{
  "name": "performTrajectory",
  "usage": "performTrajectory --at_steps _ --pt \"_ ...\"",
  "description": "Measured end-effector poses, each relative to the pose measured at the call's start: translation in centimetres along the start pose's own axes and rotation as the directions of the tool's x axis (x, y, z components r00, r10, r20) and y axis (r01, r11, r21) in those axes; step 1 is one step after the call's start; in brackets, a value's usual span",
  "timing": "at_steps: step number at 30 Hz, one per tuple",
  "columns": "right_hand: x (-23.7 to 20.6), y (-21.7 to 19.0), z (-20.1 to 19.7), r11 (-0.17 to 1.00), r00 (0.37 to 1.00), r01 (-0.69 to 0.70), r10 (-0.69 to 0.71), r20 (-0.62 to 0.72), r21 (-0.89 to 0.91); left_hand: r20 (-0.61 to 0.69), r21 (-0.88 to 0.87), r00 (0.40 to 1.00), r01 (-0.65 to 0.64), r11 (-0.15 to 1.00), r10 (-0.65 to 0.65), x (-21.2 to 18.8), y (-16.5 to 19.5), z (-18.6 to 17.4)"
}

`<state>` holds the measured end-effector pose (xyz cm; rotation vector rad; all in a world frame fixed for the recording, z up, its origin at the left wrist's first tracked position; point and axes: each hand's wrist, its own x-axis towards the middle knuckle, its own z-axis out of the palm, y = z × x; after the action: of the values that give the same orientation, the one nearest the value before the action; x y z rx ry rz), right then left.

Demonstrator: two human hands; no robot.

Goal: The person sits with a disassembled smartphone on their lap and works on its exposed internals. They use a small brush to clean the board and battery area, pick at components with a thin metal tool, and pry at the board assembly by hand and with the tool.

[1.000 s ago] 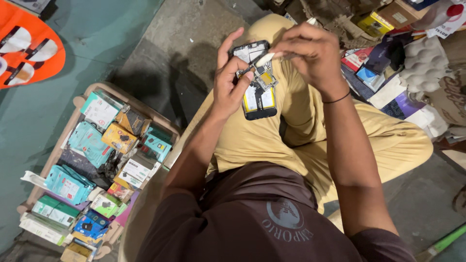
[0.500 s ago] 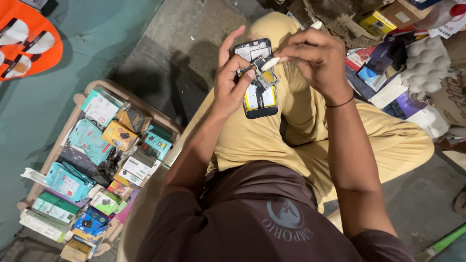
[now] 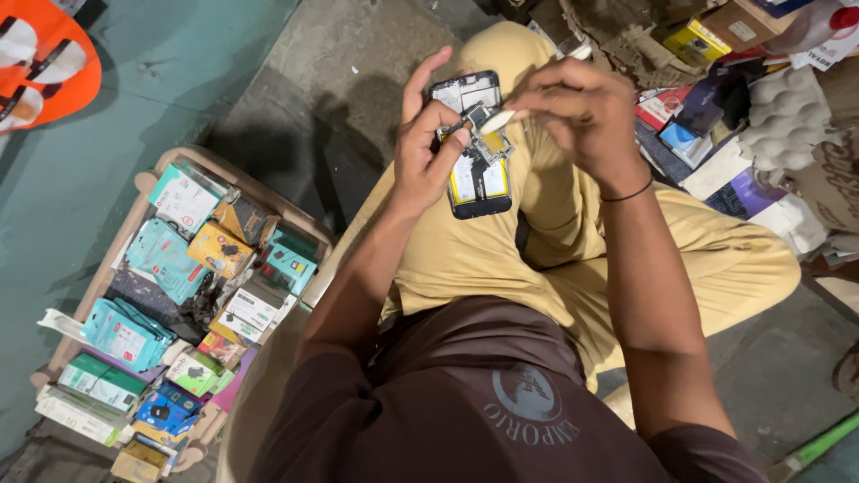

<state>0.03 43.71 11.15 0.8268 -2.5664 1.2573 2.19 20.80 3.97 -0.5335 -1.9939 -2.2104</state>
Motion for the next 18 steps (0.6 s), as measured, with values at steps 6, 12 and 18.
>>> performTrajectory --at_steps 6,12,18 --pt "0.6 0.0 0.9 0.999 0.998 -0.004 0.002 -0.055 -0.04 0.005 -0.053 1.0 -0.001 0.999 0.001 0.0 -0.1 0.1" --pt "0.5 0.7 0.7 1.0 0.999 0.006 -0.006 -0.049 0.013 0.004 -0.015 1.0 -0.004 1.0 0.004 0.0 -0.1 0.1" --pt "-1.6 3.0 1.3 0.915 0.927 -0.119 0.242 -0.287 0.386 -0.006 -0.039 1.0 -0.003 0.999 0.002 -0.1 -0.2 0.1"
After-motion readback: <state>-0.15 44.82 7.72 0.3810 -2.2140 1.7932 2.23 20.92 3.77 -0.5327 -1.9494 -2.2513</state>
